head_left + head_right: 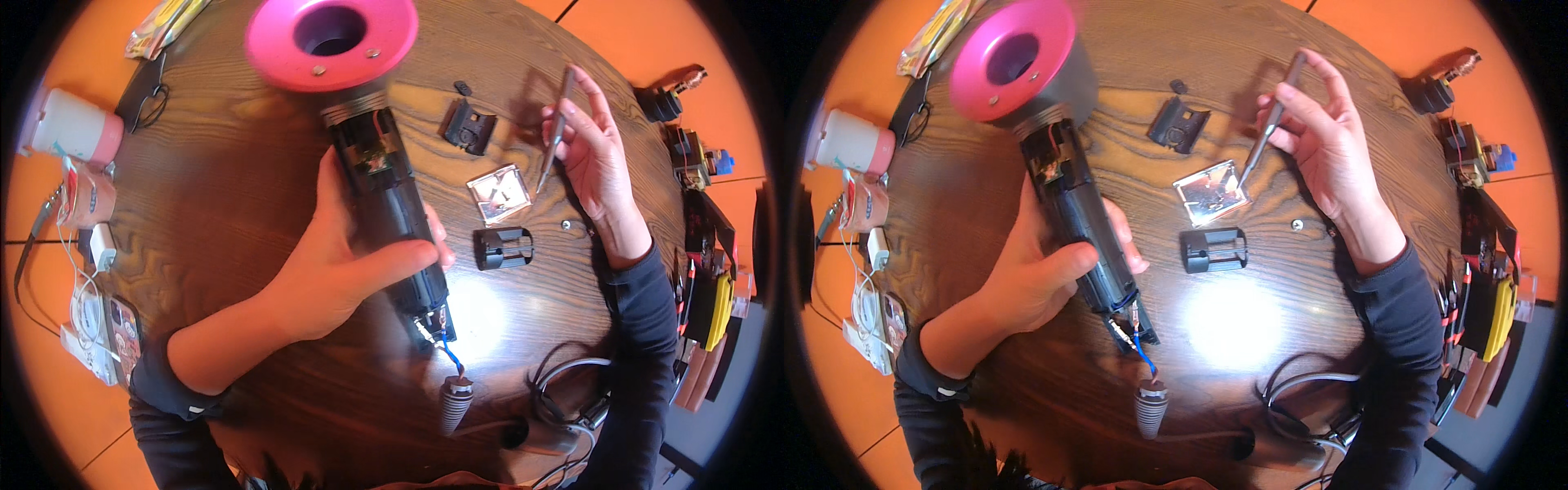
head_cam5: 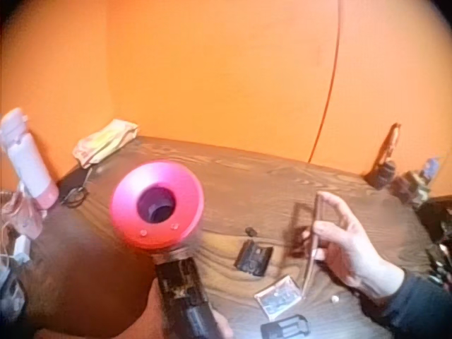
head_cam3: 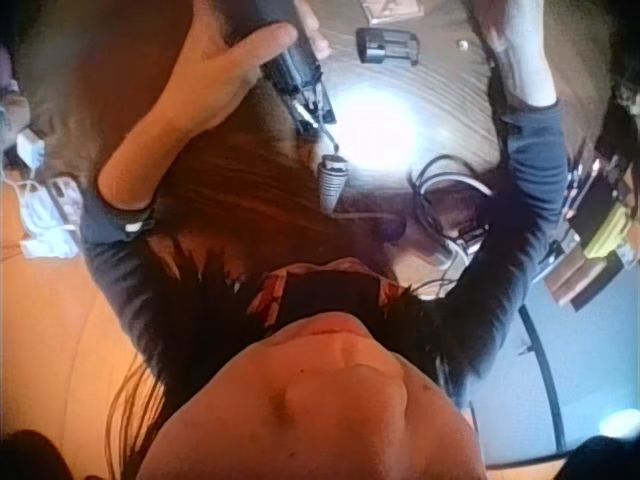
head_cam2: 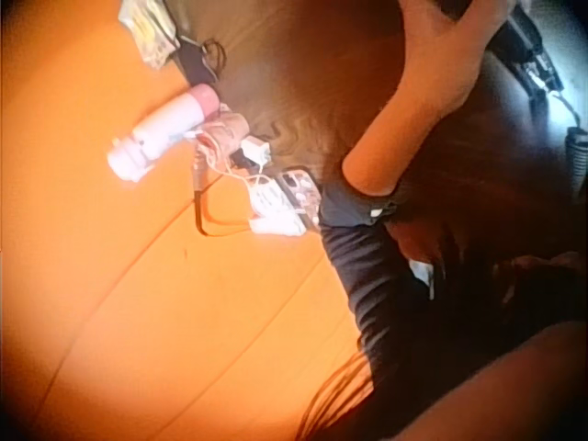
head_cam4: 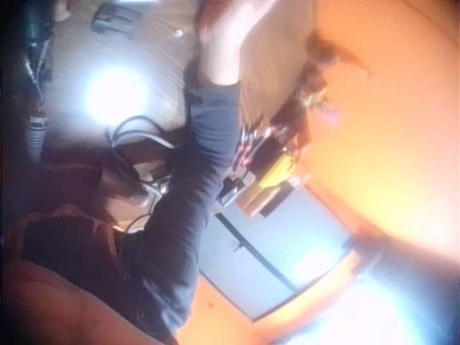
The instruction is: The person disassembles a hair dryer on a wooden table, removes the outer casing, and uses a penlight to inspect the internal components. They manipulate wires and small parts while examining the device's interior.
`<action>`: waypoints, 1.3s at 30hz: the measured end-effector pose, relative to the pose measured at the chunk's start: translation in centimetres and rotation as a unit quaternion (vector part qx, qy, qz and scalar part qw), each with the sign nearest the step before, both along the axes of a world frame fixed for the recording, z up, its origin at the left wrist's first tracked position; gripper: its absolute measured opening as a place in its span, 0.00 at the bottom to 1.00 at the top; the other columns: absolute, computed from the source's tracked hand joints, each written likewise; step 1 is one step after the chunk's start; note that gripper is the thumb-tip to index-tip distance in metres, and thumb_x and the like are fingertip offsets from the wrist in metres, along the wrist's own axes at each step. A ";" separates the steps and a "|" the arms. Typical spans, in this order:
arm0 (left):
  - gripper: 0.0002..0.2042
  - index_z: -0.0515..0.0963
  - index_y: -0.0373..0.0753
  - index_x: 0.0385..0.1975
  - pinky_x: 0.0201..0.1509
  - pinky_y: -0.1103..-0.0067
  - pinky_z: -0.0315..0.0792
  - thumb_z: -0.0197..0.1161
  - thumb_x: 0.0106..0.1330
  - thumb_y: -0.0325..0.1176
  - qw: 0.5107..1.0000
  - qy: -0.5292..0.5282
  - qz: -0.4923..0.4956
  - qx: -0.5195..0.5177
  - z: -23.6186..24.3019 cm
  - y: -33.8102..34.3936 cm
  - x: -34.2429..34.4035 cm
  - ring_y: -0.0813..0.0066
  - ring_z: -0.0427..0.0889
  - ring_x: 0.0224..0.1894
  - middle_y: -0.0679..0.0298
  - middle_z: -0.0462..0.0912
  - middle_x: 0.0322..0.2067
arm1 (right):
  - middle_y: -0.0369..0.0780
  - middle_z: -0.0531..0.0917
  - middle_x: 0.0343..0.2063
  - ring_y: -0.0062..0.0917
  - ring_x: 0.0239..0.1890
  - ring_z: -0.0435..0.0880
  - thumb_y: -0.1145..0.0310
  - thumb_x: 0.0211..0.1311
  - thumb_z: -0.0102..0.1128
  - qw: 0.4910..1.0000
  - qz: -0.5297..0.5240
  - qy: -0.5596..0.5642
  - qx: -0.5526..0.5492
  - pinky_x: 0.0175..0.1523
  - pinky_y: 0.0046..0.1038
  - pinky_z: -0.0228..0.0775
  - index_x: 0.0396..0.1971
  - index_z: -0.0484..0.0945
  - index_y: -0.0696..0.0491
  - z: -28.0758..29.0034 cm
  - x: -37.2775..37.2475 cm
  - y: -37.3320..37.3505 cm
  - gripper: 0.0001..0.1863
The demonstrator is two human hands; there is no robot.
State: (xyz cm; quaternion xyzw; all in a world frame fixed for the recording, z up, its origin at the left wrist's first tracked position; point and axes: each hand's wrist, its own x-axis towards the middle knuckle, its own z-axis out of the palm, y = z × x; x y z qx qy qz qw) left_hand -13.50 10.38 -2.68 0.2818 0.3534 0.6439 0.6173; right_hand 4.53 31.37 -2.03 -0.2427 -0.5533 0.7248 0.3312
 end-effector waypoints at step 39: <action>0.33 0.43 0.48 0.52 0.42 0.67 0.73 0.61 0.56 0.26 1.000 -0.006 0.007 -0.014 0.0 -0.3 0.2 0.62 0.77 0.38 0.52 0.72 0.37 | 0.44 0.78 0.26 0.18 0.23 0.74 0.74 0.56 0.58 0.986 -0.098 -0.010 0.134 0.27 0.15 0.66 0.52 0.49 0.54 -0.5 -0.1 -0.5 0.30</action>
